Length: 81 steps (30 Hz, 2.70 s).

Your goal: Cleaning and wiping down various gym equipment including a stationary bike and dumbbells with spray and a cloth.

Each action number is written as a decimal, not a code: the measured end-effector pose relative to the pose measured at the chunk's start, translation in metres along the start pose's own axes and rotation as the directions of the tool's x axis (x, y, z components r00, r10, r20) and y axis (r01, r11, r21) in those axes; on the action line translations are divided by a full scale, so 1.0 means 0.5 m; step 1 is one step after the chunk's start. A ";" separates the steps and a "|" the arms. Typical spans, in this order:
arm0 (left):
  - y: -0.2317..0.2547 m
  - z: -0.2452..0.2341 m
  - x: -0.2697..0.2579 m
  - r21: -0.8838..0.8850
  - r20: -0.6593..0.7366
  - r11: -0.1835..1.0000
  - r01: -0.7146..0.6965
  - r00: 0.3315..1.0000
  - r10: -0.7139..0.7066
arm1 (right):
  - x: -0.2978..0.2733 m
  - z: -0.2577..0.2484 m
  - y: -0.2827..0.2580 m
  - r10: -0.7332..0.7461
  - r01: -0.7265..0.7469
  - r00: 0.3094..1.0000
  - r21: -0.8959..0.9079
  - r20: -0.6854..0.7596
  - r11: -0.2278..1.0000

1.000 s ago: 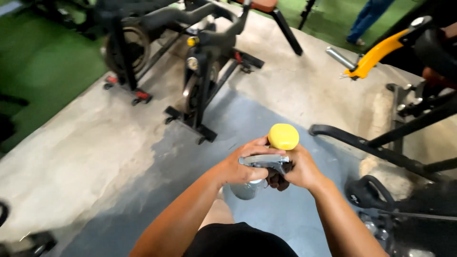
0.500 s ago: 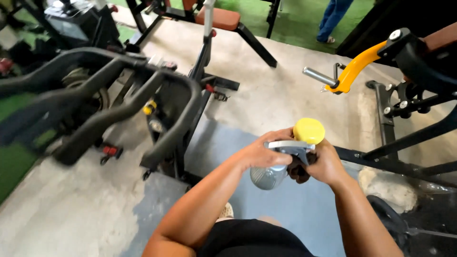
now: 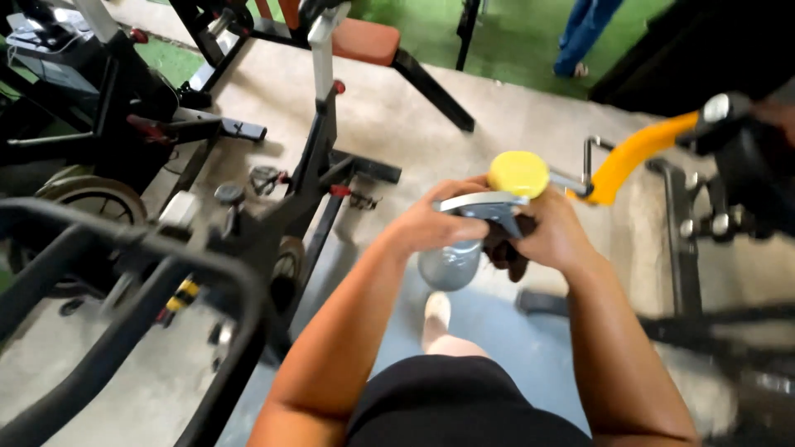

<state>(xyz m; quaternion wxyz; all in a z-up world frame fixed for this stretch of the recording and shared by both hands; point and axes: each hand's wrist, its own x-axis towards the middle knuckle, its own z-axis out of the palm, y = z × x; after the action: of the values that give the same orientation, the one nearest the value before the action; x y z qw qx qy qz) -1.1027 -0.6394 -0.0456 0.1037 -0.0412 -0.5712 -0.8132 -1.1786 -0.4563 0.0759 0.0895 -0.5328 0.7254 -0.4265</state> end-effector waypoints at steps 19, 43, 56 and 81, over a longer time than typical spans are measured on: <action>0.213 -0.528 0.422 0.193 -0.208 0.961 -0.198 0.949 0.237 | 0.862 0.026 0.353 -0.633 0.679 0.695 -0.022 0.341 0.734; 0.356 -1.025 0.749 0.407 -0.510 0.912 0.054 0.842 0.177 | 1.477 0.238 0.463 0.249 -0.324 0.715 -0.007 0.654 0.946; 0.326 -0.978 0.795 0.429 -0.533 0.903 0.025 0.814 0.231 | 1.572 0.152 0.743 0.079 -0.262 0.755 0.190 0.651 0.946; 0.362 -0.926 0.739 0.433 -0.803 0.808 0.399 0.578 0.145 | 1.587 0.354 0.573 0.133 -0.362 0.931 0.821 0.339 0.442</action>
<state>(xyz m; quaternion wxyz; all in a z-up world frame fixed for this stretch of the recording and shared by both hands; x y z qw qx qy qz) -1.4002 -1.1776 0.0301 0.2961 0.4083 -0.6778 -0.5350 -1.6051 -1.2030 0.0190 0.4900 -0.3444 0.4625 -0.6538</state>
